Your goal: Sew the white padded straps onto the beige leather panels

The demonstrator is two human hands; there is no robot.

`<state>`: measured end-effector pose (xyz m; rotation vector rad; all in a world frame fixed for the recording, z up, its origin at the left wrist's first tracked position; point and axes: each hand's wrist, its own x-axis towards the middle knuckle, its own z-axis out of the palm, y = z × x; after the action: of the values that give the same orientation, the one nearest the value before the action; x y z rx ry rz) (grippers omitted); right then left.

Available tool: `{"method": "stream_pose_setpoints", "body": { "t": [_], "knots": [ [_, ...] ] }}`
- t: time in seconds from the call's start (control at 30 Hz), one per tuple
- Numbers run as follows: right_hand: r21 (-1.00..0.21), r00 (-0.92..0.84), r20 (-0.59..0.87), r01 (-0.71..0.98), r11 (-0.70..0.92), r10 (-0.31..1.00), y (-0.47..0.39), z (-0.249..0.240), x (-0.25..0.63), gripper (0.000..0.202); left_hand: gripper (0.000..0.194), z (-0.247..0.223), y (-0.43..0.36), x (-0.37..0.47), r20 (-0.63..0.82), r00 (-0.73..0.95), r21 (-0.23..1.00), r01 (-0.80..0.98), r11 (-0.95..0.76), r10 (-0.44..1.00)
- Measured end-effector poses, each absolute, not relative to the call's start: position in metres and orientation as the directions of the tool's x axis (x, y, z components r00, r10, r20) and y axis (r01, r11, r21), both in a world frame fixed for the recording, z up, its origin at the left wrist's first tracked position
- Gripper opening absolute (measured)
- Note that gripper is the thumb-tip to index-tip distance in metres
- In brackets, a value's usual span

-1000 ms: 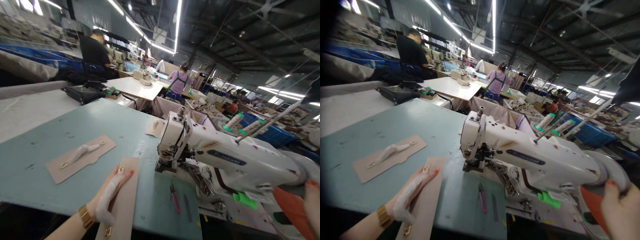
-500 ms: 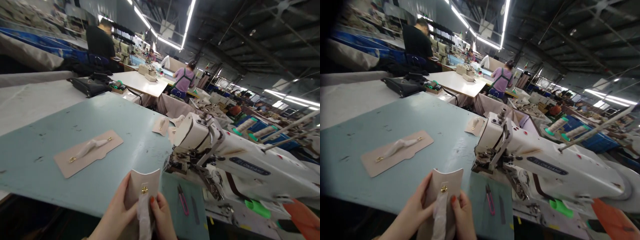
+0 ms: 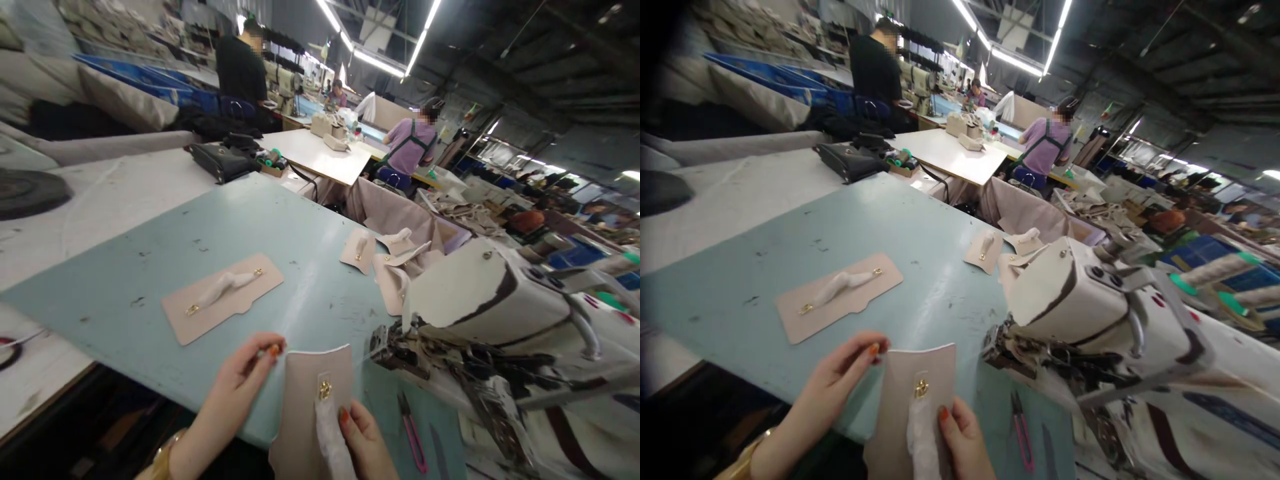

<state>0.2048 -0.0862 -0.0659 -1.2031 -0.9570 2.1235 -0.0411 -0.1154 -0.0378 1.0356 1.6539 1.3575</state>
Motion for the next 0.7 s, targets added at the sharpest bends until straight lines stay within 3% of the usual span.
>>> {"method": "stream_pose_setpoints", "body": {
  "t": [0.07,0.13,0.2,0.27,0.37,0.5,0.6,0.7],
  "knots": [
    [-0.79,-0.431,-0.496,-0.138,-0.598,0.754,-0.057,-0.056,0.18,0.042,0.036,-0.049,-0.101,-0.086,0.171,-0.564,0.908,0.408,0.093,0.808],
    [-0.816,-0.327,-0.401,-0.297,-0.496,0.856,-0.023,-0.043,0.152,0.037,0.05,-0.057,-0.087,-0.132,0.315,-0.594,0.723,0.655,0.218,0.74],
    [-0.799,-0.234,-0.304,-0.465,-0.38,0.924,0.005,-0.034,0.129,0.038,0.062,-0.061,-0.077,-0.169,0.252,-0.582,0.647,0.695,0.312,0.773],
    [-0.772,-0.24,-0.292,-0.513,-0.376,0.926,0.013,-0.034,0.121,0.045,0.058,-0.064,-0.072,-0.187,0.121,-0.529,0.629,0.696,0.347,0.84],
    [-0.807,-0.346,-0.381,-0.329,-0.491,0.858,-0.015,-0.051,0.136,0.05,0.038,-0.071,-0.08,-0.181,-0.001,-0.428,0.634,0.699,0.331,0.904],
    [-0.87,-0.275,-0.459,-0.054,-0.491,0.845,-0.075,-0.074,0.183,0.054,0.036,-0.089,-0.116,-0.141,-0.027,-0.289,0.684,0.692,0.229,0.957],
    [-0.912,-0.186,-0.403,-0.004,-0.411,0.896,-0.097,-0.068,0.212,0.061,0.031,-0.096,-0.151,-0.107,0.027,-0.116,0.753,0.656,0.057,0.993],
    [-0.936,-0.205,-0.347,0.02,-0.351,0.915,-0.1,-0.047,0.223,0.061,0.025,-0.086,-0.174,-0.075,0.163,0.019,0.8,0.583,-0.143,0.986]
  ]
}}
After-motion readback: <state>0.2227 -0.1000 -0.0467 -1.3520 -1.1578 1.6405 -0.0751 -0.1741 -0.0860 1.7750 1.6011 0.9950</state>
